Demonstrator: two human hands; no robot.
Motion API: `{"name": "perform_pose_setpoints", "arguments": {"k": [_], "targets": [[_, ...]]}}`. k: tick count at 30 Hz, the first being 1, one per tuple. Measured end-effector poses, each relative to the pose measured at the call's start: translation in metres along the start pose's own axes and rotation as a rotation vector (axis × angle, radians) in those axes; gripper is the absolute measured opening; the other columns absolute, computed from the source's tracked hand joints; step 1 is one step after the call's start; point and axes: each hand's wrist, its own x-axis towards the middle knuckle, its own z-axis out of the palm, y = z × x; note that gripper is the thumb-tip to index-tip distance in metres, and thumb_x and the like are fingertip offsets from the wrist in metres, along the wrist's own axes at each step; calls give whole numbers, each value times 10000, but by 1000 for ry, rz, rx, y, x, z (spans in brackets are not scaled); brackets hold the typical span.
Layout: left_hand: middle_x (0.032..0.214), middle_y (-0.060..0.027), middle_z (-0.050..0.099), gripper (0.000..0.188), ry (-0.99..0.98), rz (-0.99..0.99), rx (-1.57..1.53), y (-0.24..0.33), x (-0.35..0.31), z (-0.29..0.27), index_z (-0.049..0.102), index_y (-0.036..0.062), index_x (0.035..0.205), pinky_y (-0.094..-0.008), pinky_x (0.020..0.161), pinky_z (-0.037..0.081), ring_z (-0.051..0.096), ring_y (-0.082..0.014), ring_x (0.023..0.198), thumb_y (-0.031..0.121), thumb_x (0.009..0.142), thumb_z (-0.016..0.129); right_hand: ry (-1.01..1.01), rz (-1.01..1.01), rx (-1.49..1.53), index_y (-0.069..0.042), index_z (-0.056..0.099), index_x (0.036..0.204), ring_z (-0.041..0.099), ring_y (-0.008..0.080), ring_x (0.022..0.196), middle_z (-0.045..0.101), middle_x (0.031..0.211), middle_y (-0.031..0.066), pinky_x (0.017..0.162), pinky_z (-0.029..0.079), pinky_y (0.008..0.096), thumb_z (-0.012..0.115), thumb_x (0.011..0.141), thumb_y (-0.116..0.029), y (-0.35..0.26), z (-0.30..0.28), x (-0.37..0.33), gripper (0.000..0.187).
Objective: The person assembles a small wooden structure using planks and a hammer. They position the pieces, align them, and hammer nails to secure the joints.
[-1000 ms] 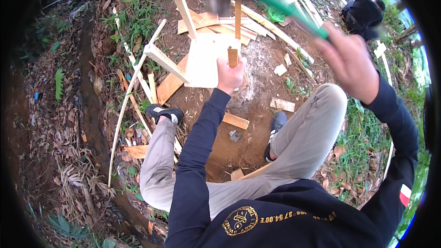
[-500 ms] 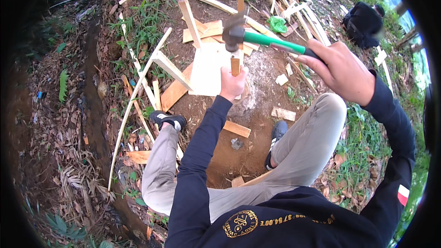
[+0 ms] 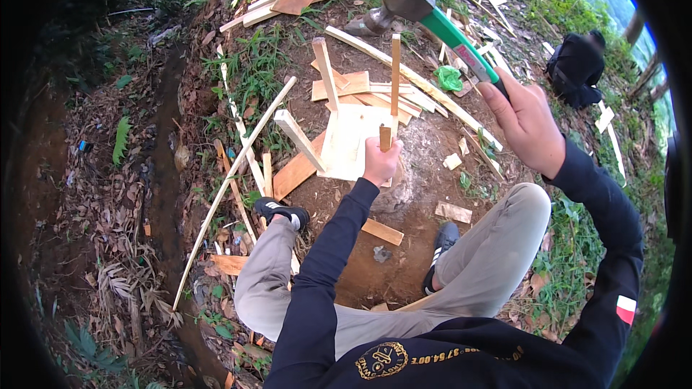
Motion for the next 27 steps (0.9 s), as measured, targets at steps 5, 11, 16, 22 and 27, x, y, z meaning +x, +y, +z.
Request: {"name": "perform_pose_setpoints", "arguments": {"k": [5,11,16,22,27], "targets": [[501,24,451,299,18,20,38,-1,-6,-3,458,32,555,-278,452,322,420,-55,473,52,821,592,-261,-118,-166,-36,506,877,552,404,558,521,580,184,528,430,485,527,979,-345,28,40,-26,326],[541,28,479,247,-47,66,96,0,-8,3,496,42,610,-268,476,334,432,-58,500,76,819,623,-131,5,-27,-38,538,884,568,416,642,542,639,211,599,417,506,529,977,-302,14,31,-38,280],[573,26,492,193,-88,-72,17,9,-4,-2,530,49,672,-252,481,347,442,-61,506,100,817,646,-185,101,120,-6,583,900,558,330,556,559,632,170,545,420,392,619,926,-278,11,28,-41,276],[554,32,478,190,-66,-43,65,4,-5,0,529,41,646,-254,477,350,449,-59,507,87,783,652,-144,137,267,-5,545,878,464,239,471,496,572,124,489,361,358,593,951,-259,15,35,-59,269],[558,19,508,225,53,56,106,-11,3,4,502,51,620,-245,467,350,456,-53,490,53,816,613,-186,232,235,13,538,840,466,294,474,466,560,152,495,359,393,555,974,-272,20,32,-55,316]]}}
